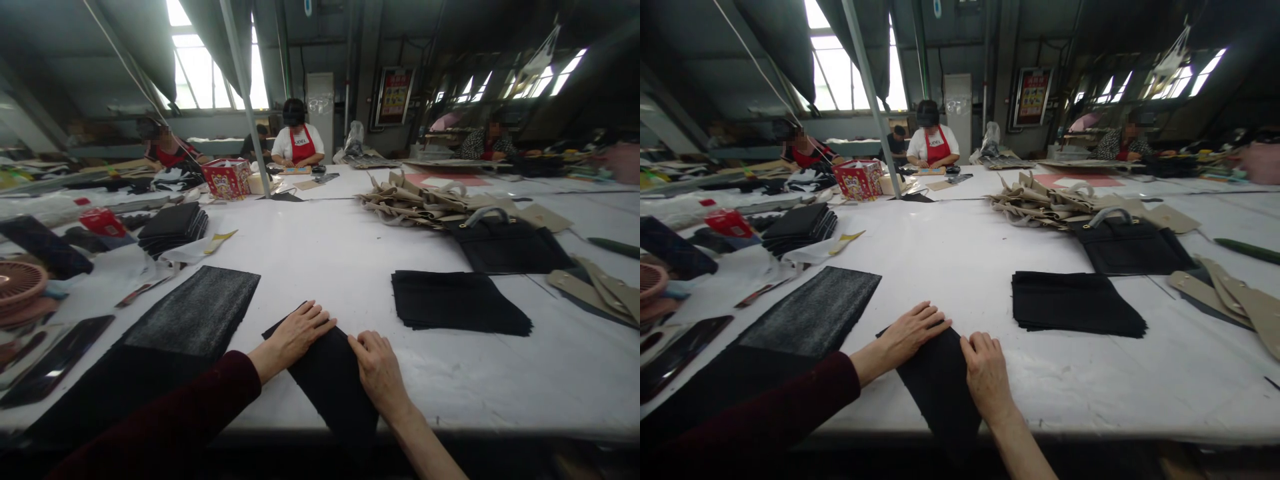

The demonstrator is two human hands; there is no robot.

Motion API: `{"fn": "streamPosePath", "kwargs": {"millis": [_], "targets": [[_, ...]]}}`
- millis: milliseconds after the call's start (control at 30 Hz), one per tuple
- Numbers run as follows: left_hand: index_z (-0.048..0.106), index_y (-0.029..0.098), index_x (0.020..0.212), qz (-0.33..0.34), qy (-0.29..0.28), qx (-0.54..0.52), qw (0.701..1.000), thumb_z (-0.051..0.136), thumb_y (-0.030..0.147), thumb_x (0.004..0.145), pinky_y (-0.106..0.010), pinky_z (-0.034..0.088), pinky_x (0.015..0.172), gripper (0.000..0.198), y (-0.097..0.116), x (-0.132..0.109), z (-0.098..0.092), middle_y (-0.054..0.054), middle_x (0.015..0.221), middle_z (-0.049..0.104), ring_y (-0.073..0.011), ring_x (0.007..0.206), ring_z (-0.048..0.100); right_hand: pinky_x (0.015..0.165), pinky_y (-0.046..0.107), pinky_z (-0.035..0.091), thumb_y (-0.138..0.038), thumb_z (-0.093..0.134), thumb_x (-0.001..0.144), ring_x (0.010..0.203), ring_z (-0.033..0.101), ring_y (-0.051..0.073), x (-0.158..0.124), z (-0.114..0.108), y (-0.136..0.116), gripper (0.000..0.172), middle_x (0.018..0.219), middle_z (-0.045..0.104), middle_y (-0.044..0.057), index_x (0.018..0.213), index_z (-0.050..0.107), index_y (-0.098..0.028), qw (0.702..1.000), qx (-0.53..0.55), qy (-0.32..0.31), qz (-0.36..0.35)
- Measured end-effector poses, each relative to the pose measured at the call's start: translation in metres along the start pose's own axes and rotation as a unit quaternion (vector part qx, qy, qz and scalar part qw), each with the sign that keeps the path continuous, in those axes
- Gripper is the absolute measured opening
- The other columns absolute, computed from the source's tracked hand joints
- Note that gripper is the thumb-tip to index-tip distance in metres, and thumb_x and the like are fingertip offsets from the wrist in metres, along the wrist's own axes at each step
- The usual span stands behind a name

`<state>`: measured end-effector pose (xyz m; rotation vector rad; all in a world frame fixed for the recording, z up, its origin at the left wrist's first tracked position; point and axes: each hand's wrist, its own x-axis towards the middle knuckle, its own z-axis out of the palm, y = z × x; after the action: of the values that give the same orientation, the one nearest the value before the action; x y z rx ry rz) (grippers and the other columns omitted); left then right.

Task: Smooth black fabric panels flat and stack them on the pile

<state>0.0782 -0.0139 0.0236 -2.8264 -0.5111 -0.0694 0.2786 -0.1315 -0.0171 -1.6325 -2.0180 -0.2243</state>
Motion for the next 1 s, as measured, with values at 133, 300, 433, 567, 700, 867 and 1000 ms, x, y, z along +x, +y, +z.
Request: {"fn": "streamPosePath", "kwargs": {"millis": [133,300,433,567,700,867,1000], "targets": [[0.044,0.015,0.14,0.01,0.006,-0.01,1.0,0.047,0.011,0.094,-0.035,0.031,0.109,0.046,0.005,0.003,0.001,-0.009,0.118,0.06,-0.0206,0.115,0.052,0.076,0.031,0.035,-0.008,0.043,0.094,0.083,0.047,0.019,-0.006,-0.003,0.004,0.028,0.086,0.055,0.005,0.107,0.066,-0.017,1.0,0.0,0.001,-0.004],[0.037,0.024,0.146,0.016,-0.008,-0.009,1.0,0.049,0.012,0.093,-0.037,0.033,0.109,0.056,0.01,0.002,0.001,-0.006,0.114,0.059,-0.0205,0.111,0.054,0.074,0.032,0.035,-0.008,0.045,0.093,0.081,0.047,0.019,-0.011,-0.006,0.007,0.027,0.085,0.055,0.006,0.106,0.067,-0.017,1.0,-0.007,0.004,-0.006],[0.038,0.025,0.145,0.027,-0.001,-0.009,1.0,0.049,0.011,0.093,-0.038,0.031,0.111,0.055,0.013,0.003,-0.003,-0.007,0.123,0.056,-0.0206,0.116,0.052,0.074,0.032,0.035,-0.008,0.045,0.092,0.082,0.046,0.019,-0.014,-0.01,0.008,0.028,0.086,0.055,0.006,0.108,0.067,-0.017,1.0,-0.006,0.002,-0.009],[0.041,0.017,0.142,0.035,-0.002,-0.024,0.999,0.045,0.009,0.094,-0.033,0.035,0.106,0.049,0.018,0.006,-0.007,-0.008,0.121,0.058,-0.0196,0.114,0.053,0.074,0.032,0.035,-0.006,0.045,0.092,0.082,0.046,0.02,-0.017,-0.013,0.01,0.028,0.086,0.055,0.006,0.108,0.066,-0.015,1.0,0.002,-0.002,-0.011],[0.038,0.019,0.144,0.04,-0.023,-0.029,0.999,0.045,0.01,0.095,-0.033,0.039,0.101,0.05,0.022,0.008,-0.011,-0.007,0.113,0.058,-0.0202,0.108,0.055,0.075,0.032,0.036,-0.006,0.045,0.092,0.083,0.047,0.02,-0.02,-0.015,0.013,0.028,0.087,0.056,0.006,0.11,0.066,-0.015,1.0,0.009,-0.008,-0.01],[0.039,0.024,0.143,0.041,-0.029,-0.035,0.998,0.048,0.009,0.093,-0.037,0.038,0.103,0.053,0.025,0.009,-0.015,-0.007,0.117,0.056,-0.0216,0.11,0.054,0.076,0.032,0.036,-0.006,0.044,0.093,0.085,0.048,0.02,-0.022,-0.018,0.015,0.03,0.088,0.056,0.007,0.112,0.066,-0.016,1.0,0.015,-0.016,-0.013],[0.043,0.018,0.139,0.051,-0.026,-0.057,0.997,0.046,0.01,0.094,-0.034,0.038,0.104,0.046,0.031,0.013,-0.019,-0.008,0.121,0.056,-0.0206,0.114,0.052,0.077,0.032,0.037,-0.005,0.044,0.093,0.085,0.048,0.02,-0.025,-0.021,0.015,0.03,0.088,0.056,0.007,0.112,0.065,-0.016,0.999,0.019,-0.022,-0.013]]}}
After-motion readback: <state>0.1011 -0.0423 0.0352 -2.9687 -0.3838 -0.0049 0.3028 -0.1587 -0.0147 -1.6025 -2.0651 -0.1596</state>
